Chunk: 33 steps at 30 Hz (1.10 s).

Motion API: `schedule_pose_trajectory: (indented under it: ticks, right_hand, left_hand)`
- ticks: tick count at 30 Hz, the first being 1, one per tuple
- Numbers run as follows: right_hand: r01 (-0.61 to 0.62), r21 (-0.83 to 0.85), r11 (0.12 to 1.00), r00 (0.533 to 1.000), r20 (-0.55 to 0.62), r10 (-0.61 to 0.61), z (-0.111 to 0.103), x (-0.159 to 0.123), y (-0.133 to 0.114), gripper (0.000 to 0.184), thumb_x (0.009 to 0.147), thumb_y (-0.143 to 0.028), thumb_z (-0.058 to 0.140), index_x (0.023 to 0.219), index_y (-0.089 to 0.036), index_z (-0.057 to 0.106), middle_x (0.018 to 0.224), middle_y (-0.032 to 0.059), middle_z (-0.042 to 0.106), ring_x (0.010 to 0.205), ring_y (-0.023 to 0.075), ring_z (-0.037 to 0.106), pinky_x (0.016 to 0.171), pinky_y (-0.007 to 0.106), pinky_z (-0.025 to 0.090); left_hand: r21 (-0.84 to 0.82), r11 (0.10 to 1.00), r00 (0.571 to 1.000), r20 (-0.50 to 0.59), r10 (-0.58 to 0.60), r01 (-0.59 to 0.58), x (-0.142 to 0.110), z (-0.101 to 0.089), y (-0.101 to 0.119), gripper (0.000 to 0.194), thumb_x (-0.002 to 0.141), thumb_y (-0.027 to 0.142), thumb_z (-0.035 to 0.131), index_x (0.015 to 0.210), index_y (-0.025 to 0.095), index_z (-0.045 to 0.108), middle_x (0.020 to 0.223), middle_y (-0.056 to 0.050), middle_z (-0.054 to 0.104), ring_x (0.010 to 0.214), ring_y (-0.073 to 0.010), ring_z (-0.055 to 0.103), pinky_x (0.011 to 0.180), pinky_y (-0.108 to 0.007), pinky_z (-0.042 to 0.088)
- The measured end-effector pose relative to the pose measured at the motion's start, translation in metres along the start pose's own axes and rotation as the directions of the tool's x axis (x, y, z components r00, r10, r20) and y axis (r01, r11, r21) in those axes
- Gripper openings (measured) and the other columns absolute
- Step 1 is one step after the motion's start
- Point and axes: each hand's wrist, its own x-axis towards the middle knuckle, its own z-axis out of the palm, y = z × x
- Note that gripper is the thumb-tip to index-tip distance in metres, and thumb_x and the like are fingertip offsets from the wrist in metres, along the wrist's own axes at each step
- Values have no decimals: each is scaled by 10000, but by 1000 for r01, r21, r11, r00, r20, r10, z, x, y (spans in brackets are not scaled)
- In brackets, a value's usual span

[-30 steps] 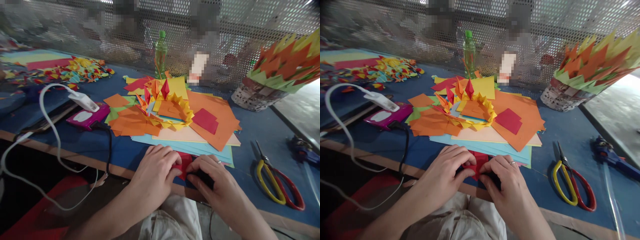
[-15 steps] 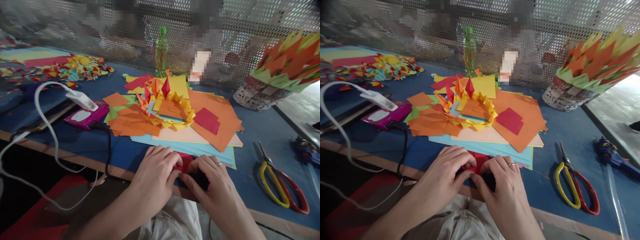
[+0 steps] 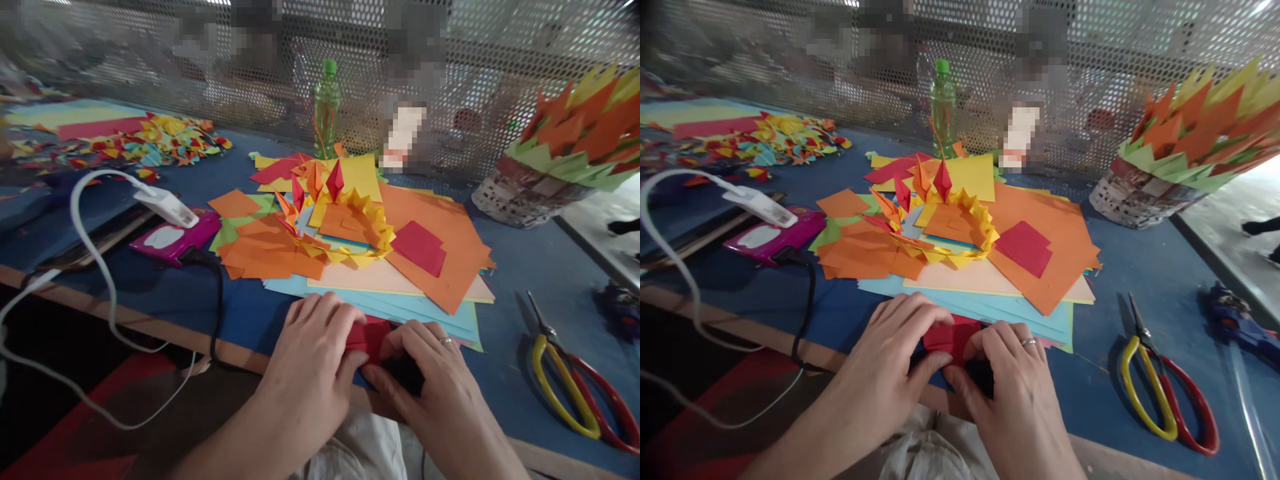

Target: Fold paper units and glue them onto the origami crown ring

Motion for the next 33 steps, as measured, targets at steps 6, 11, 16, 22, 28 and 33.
schedule_pose_trajectory:
  ticks: [6,11,16,22,28,33]
  right_hand:
    - [19,-23,1000,1000,6,-18,0,1,3,174,920,-359,695,884,-253,561,846,11,643,793,194,570,663,316,444]
    - [1,-10,1000,1000,18,-1,0,1,2,166,922,-372,691,884,-257,576,854,16,655,801,201,589,669,321,455]
    - [-5,-5,1000,1000,23,5,0,-1,3,160,919,-370,686,876,-254,585,861,18,661,801,201,592,673,324,451]
    - [-21,20,1000,999,34,20,1,1,2,178,915,-374,699,882,-255,571,867,8,649,821,208,561,687,331,434]
    - [-98,68,993,995,-13,99,2,-1,-8,166,908,-303,698,852,-252,551,850,7,623,829,221,526,708,356,404]
    - [-78,141,987,996,44,72,-7,-2,-4,78,949,-218,603,899,-258,561,901,2,639,868,200,561,757,353,456]
  left_hand:
    - [60,998,994,-107,-4,10,-8,5,-3,447,931,99,557,1341,244,450,1361,-95,490,1279,-295,438,1055,-502,373]
    - [92,996,988,-151,-3,18,-13,7,-4,455,958,90,477,1386,240,436,1388,-114,481,1281,-296,441,1059,-505,387]
    - [105,994,986,-165,9,8,-15,9,-8,512,946,56,433,1421,249,433,1390,-116,487,1255,-292,462,1048,-504,400]
    - [105,993,966,-245,82,-58,-19,12,-9,561,922,-18,413,1432,213,455,1398,-113,506,1298,-267,460,1106,-492,385]
    - [109,942,874,-353,334,-316,-47,30,-10,500,932,-24,439,1401,112,549,1403,-130,578,1345,-211,512,1135,-333,444]
    - [269,888,831,-328,449,-373,-57,51,-15,370,1023,155,472,1363,106,612,1341,-103,692,1313,-210,582,1168,-352,422]
